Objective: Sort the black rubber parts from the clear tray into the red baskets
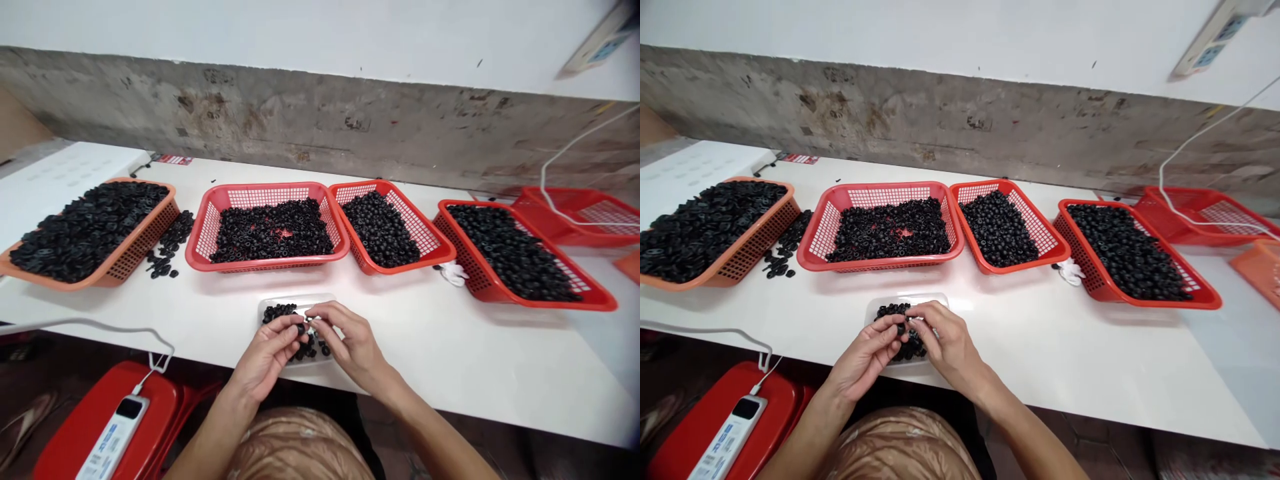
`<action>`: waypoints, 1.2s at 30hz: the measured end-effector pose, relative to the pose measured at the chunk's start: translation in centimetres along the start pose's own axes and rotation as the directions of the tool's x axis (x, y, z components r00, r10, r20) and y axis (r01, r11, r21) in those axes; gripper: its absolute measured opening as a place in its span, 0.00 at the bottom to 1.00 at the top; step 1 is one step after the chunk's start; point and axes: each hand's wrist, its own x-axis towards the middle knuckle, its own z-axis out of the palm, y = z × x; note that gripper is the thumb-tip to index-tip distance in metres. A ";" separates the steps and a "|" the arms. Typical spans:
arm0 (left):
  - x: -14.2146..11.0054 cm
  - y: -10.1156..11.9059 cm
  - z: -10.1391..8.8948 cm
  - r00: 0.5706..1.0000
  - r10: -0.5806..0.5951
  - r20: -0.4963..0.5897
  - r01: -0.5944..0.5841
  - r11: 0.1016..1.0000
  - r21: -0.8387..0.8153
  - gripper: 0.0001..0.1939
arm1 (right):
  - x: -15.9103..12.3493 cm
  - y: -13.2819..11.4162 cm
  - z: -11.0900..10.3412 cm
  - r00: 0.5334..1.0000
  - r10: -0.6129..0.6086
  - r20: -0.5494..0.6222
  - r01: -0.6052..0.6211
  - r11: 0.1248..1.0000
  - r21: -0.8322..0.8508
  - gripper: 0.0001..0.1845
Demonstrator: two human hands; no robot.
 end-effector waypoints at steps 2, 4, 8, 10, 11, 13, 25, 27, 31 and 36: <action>0.1 0.2 0.1 0.999 -0.040 0.007 0.040 0.996 -0.074 0.13 | 0.2 0.1 -0.1 0.980 0.197 0.012 -0.196 0.967 0.162 0.08; 0.3 0.4 0.1 0.998 -0.058 0.004 0.058 0.988 -0.141 0.10 | 0.4 0.2 -0.2 0.918 0.388 0.080 -0.385 0.828 0.408 0.09; 0.6 0.5 0.2 0.998 -0.053 -0.019 0.047 0.972 -0.232 0.07 | 0.6 -0.1 -0.1 0.856 0.466 0.224 -0.494 0.610 0.619 0.11; 0.7 0.4 0.4 0.999 -0.048 -0.020 0.041 0.965 -0.258 0.07 | 0.4 -0.4 0.5 0.905 0.393 0.166 -0.424 0.791 0.441 0.10; 0.7 0.4 0.5 0.999 -0.046 -0.021 0.039 0.964 -0.264 0.07 | 0.2 -0.5 0.9 0.937 0.325 0.127 -0.349 0.890 0.295 0.09; 0.6 0.2 0.9 0.999 -0.043 -0.031 0.033 0.962 -0.270 0.07 | -0.3 -0.4 2.1 0.982 0.165 0.094 -0.165 0.986 -0.004 0.07; 0.0 -0.2 0.7 0.976 0.199 -0.084 -0.201 0.980 -0.013 0.15 | -1.0 0.0 2.8 0.993 -0.122 0.009 0.120 0.957 -0.265 0.11; -0.2 -0.2 0.5 0.966 0.237 -0.101 -0.228 0.969 0.098 0.18 | -0.6 -0.3 1.8 0.993 -0.114 -0.033 0.104 0.971 -0.215 0.11; -0.8 -0.2 0.5 0.951 0.302 -0.066 -0.273 0.920 0.280 0.20 | 0.2 -0.2 0.8 0.992 -0.123 0.006 0.120 0.960 -0.253 0.12; -1.0 -0.1 0.5 0.947 0.321 -0.002 -0.302 0.893 0.334 0.21 | 0.3 0.0 0.9 0.976 -0.178 0.127 0.214 0.894 -0.393 0.15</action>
